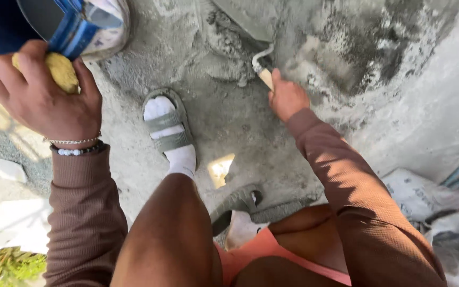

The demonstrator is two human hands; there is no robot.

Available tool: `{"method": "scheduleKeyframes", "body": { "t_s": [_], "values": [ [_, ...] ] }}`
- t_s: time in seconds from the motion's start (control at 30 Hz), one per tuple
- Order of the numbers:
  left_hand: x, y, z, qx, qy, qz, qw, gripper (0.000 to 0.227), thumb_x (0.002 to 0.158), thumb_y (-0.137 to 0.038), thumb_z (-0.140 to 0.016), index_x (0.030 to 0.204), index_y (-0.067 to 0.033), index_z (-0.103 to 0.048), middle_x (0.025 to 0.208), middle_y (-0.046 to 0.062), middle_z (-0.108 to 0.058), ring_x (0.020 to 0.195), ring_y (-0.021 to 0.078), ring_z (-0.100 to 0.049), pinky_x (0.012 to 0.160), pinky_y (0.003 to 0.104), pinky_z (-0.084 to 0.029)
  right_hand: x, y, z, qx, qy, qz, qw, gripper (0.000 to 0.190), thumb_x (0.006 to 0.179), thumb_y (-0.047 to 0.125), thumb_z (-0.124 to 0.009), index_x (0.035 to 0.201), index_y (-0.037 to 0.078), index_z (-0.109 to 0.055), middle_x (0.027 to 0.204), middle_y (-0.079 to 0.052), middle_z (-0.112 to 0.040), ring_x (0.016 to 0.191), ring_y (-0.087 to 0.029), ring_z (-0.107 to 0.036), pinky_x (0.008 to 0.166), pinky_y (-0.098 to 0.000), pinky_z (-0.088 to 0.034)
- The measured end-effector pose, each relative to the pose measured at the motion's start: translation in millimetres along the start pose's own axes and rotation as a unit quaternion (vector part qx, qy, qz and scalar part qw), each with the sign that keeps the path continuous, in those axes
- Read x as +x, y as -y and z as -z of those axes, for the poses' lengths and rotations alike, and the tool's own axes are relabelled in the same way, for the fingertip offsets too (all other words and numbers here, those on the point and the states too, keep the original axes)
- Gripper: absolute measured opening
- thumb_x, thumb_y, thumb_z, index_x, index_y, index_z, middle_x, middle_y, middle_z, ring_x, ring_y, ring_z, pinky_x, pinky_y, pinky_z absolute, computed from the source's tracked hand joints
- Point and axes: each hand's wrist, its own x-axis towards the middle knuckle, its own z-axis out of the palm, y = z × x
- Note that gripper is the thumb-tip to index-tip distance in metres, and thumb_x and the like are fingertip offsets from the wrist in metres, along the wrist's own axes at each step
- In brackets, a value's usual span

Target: Smoothing wet cement on a floor surface using a hand trowel and a sponge

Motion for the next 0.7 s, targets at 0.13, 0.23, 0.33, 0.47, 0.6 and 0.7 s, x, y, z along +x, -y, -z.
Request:
{"method": "scheduleKeyframes", "body": {
  "t_s": [0.13,0.23,0.33,0.47,0.6,0.7],
  "values": [
    [9,0,-4,-0.001,-0.02,0.0,1.0,0.043,0.084,0.002,-0.095,0.115,-0.0037,-0.066,0.104,0.011,-0.046,0.096,0.0282,-0.044,0.085,0.04,-0.046,-67,-36,-6,-0.01,-0.014,0.015,1.0,0.034,0.095,0.017,-0.061,0.124,0.008,-0.044,0.078,-0.012,-0.067,0.056,-0.031,-0.064,0.05,-0.0452,-0.054],
    [-1,0,-4,-0.01,0.001,0.011,1.0,0.047,0.083,0.001,-0.095,0.119,-0.0045,-0.066,0.107,0.012,-0.051,0.093,0.0287,-0.049,0.081,0.041,-0.046,-136,-12,5,0.238,0.062,-0.095,0.965,0.024,0.1,0.011,-0.057,0.122,0.01,-0.048,0.072,-0.005,-0.059,0.049,-0.019,-0.056,0.041,-0.0337,-0.051],
    [4,-3,-7,-0.016,-0.016,0.022,0.999,0.05,0.082,0.0,-0.095,0.12,-0.006,-0.064,0.108,0.011,-0.055,0.091,0.0282,-0.054,0.077,0.041,-0.048,-141,-10,-97,0.792,0.146,-0.129,0.578,0.023,0.101,0.015,-0.06,0.123,0.012,-0.058,0.075,-0.004,-0.06,0.053,-0.015,-0.052,0.048,-0.0304,-0.047],
    [2,-2,-5,0.002,-0.013,0.016,1.0,0.048,0.081,0.0,-0.096,0.116,-0.0054,-0.063,0.105,0.01,-0.05,0.093,0.0265,-0.049,0.082,0.039,-0.048,-92,112,-159,0.868,0.038,-0.133,0.476,0.026,0.098,0.005,-0.056,0.122,0.012,-0.05,0.071,0.001,-0.044,0.053,-0.012,-0.043,0.045,-0.028,-0.042],
    [1,1,-6,0.013,-0.015,0.011,1.0,0.049,0.084,-0.004,-0.098,0.117,-0.0074,-0.062,0.107,0.009,-0.051,0.095,0.0264,-0.051,0.08,0.039,-0.049,-15,119,-99,0.848,0.014,-0.058,0.527,0.015,0.094,0.004,-0.05,0.103,0.016,-0.048,0.066,0.003,-0.046,0.05,-0.011,-0.042,0.044,-0.0301,-0.042],
    [4,2,-5,-0.021,-0.016,0.01,1.0,0.044,0.084,0.0,-0.097,0.115,-0.0041,-0.065,0.106,0.013,-0.048,0.095,0.0313,-0.045,0.084,0.043,-0.044,-12,79,-50,0.708,0.004,-0.046,0.704,0.023,0.098,0.001,-0.059,0.118,0.007,-0.051,0.078,-0.003,-0.054,0.05,-0.012,-0.049,0.039,-0.0272,-0.049]
  ]
}}
